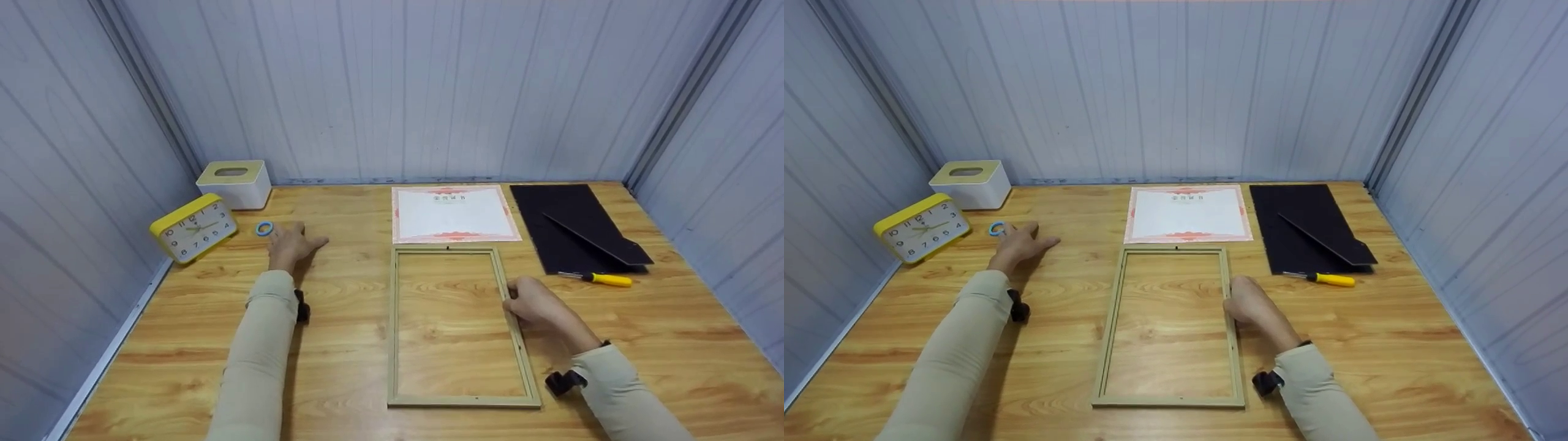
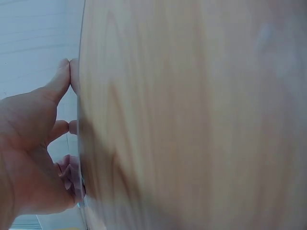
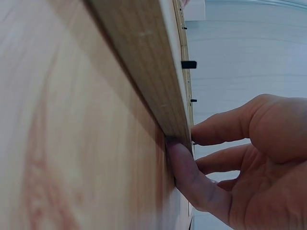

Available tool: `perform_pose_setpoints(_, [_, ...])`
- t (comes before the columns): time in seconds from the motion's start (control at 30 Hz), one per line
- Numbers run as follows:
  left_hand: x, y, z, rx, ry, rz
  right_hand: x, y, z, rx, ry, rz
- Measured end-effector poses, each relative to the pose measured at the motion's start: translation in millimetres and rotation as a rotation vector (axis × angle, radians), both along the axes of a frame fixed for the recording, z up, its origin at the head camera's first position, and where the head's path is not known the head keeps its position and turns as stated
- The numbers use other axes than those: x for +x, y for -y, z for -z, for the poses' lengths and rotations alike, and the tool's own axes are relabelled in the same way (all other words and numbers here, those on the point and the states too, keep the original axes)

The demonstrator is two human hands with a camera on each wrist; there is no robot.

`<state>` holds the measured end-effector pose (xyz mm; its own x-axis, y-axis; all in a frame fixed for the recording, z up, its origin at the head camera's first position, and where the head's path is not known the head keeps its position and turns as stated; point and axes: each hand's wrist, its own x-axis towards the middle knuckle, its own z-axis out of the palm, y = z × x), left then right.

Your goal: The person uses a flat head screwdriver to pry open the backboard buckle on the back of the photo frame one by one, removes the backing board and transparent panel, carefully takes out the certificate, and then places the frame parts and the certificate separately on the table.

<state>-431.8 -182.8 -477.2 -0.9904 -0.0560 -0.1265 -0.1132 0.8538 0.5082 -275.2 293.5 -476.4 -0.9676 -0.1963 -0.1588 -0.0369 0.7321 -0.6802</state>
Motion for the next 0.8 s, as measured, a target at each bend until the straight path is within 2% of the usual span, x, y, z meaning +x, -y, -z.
perform_pose_setpoints(0.17, [2.4, -2.8, 0.7, -0.044, 0.008, -0.015, 0.9, 0.1, 0.2, -0.013, 0.011, 0.005])
perform_pose_setpoints(0.33, [1.6, -5.1, -1.9, -0.084, 0.056, -0.003, 1.4, -1.2, 0.1, -0.023, 0.002, -0.018])
perform_pose_setpoints(0.47, [0.9, -5.1, -1.7, -0.091, 0.070, 0.004, 1.5, -2.5, -0.2, -0.025, 0.003, -0.041])
perform_pose_setpoints(0.67, [1.8, -4.1, -1.7, -0.096, 0.076, 0.009, 1.7, -2.2, 0.0, 0.001, 0.007, -0.030])
perform_pose_setpoints(0.8, [2.4, 1.9, -4.5, -0.102, 0.083, 0.029, 1.3, 1.3, 1.3, -0.037, 0.031, -0.022])
